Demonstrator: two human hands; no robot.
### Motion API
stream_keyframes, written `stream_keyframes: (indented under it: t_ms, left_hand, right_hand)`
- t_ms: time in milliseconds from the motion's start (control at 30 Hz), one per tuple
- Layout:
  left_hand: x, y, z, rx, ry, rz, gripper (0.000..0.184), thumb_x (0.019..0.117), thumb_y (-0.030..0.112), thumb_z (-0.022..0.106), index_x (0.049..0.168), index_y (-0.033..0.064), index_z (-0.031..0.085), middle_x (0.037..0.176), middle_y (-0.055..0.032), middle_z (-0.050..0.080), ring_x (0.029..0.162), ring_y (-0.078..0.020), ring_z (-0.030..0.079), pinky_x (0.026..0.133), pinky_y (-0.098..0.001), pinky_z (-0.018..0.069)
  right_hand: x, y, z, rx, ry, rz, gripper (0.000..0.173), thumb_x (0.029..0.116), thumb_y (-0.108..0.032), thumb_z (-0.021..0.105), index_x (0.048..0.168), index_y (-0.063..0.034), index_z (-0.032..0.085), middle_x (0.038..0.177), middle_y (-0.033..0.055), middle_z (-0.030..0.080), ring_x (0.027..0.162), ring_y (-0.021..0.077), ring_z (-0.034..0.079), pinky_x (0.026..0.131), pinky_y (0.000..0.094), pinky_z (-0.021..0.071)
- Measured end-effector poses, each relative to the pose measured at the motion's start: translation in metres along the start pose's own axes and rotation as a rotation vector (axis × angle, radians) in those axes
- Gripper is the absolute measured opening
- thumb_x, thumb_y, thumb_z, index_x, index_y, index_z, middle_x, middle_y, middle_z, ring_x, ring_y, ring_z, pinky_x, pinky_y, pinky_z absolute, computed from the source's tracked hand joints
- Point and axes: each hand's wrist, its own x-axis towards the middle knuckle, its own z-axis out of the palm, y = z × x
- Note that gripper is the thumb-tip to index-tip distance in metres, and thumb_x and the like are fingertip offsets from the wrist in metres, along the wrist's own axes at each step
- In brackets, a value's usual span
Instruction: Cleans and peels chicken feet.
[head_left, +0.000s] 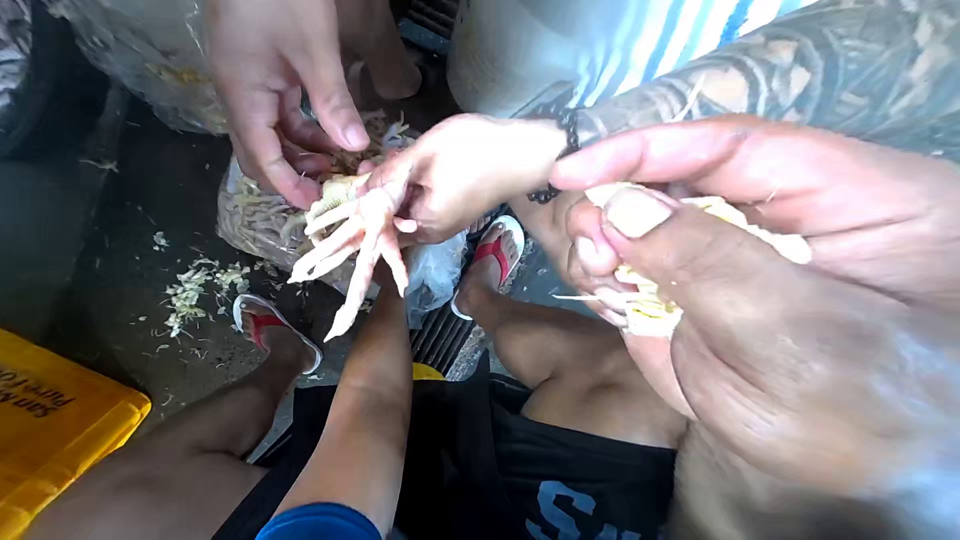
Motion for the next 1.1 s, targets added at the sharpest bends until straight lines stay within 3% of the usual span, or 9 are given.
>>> stream_keyframes:
  t_ms: [167,200,233,333,500,600,700,800,1100]
  left_hand:
    - [0.005,-0.002,-0.009,0.147,-0.121,0.100,0.049,0.1095,0.030,0.049,0.143,-0.0064,0.052,0.147,-0.0276,0.052,0.140,-0.0383,0.047,0.116,-0.0525,0.0354]
    - [0.019,-0.026,0.005,0.112,0.004,0.238,0.048,0.1090,0.030,0.050,0.138,-0.0079,0.056,0.140,-0.0285,0.057,0.135,-0.0383,0.053,0.114,-0.0516,0.0388]
    - [0.047,-0.066,0.042,-0.068,0.386,0.501,0.042,0.1012,0.028,0.062,0.118,-0.0102,0.068,0.115,-0.0306,0.069,0.111,-0.0414,0.067,0.099,-0.0545,0.0513]
    - [0.037,-0.094,0.017,-0.236,0.202,0.455,0.037,0.1027,0.026,0.059,0.127,-0.0004,0.064,0.121,-0.0243,0.067,0.114,-0.0387,0.065,0.100,-0.0596,0.0504]
    - [-0.040,-0.115,-0.056,-0.249,0.070,0.389,0.029,0.1005,0.030,0.063,0.117,0.0077,0.069,0.100,-0.0137,0.071,0.085,-0.0274,0.070,0.079,-0.0520,0.0588]
    - [-0.095,-0.129,-0.104,-0.264,0.068,0.507,0.022,0.0966,0.025,0.069,0.111,0.0075,0.070,0.088,-0.0104,0.069,0.074,-0.0224,0.066,0.071,-0.0470,0.0571]
    - [-0.149,-0.137,-0.143,-0.227,0.082,0.595,0.018,0.0970,0.027,0.070,0.105,0.0106,0.072,0.080,-0.0055,0.067,0.067,-0.0169,0.063,0.064,-0.0401,0.0554]
    - [-0.186,-0.144,-0.172,-0.170,0.038,0.667,0.014,0.0966,0.025,0.070,0.101,0.0120,0.073,0.080,-0.0022,0.069,0.067,-0.0131,0.063,0.065,-0.0356,0.0560]
    - [-0.198,-0.167,-0.163,-0.519,-0.111,0.747,0.013,0.0980,0.015,0.062,0.089,0.0066,0.066,0.066,0.0004,0.054,0.054,-0.0081,0.045,0.054,-0.0257,0.0390]
  right_hand:
    - [0.002,-0.002,0.005,0.050,-0.072,-0.041,0.021,0.0980,-0.005,0.054,0.111,-0.0073,0.070,0.079,-0.0062,0.063,0.057,0.0017,0.056,0.048,0.0169,0.0498]
    - [0.001,-0.002,0.006,0.059,-0.115,-0.062,0.018,0.0993,-0.006,0.054,0.109,-0.0072,0.070,0.078,-0.0065,0.063,0.057,0.0006,0.055,0.048,0.0161,0.0489]
    - [0.000,-0.001,0.006,0.040,-0.175,-0.089,0.016,0.0995,-0.006,0.055,0.107,-0.0066,0.069,0.078,-0.0060,0.063,0.058,0.0006,0.055,0.049,0.0160,0.0495]
    - [0.003,0.003,0.010,-0.276,-0.450,-0.168,0.009,0.0951,-0.007,0.064,0.102,-0.0070,0.070,0.079,-0.0025,0.064,0.063,0.0042,0.060,0.057,0.0213,0.0548]
    - [-0.002,0.001,0.037,-0.802,-0.578,-0.314,0.019,0.0960,-0.020,0.071,0.112,-0.0105,0.070,0.100,0.0056,0.070,0.092,0.0174,0.068,0.089,0.0400,0.0564]
    - [-0.012,0.019,0.042,-0.794,-0.582,-0.013,0.029,0.1060,-0.034,0.057,0.098,-0.0121,0.073,0.084,0.0047,0.068,0.079,0.0202,0.067,0.073,0.0473,0.0556]
    - [-0.019,0.028,0.064,-0.758,-0.606,-0.015,0.034,0.0990,-0.046,0.066,0.107,-0.0137,0.073,0.093,0.0071,0.071,0.090,0.0244,0.069,0.081,0.0527,0.0572]
    - [-0.037,0.034,0.089,-0.765,-0.678,-0.151,0.057,0.0898,-0.057,0.073,0.135,-0.0233,0.066,0.116,0.0095,0.072,0.111,0.0295,0.067,0.097,0.0573,0.0534]
    - [-0.057,0.058,0.105,-0.437,-0.742,-0.314,0.038,0.1063,-0.039,0.052,0.107,-0.0108,0.078,0.091,0.0038,0.067,0.091,0.0118,0.063,0.087,0.0338,0.0516]
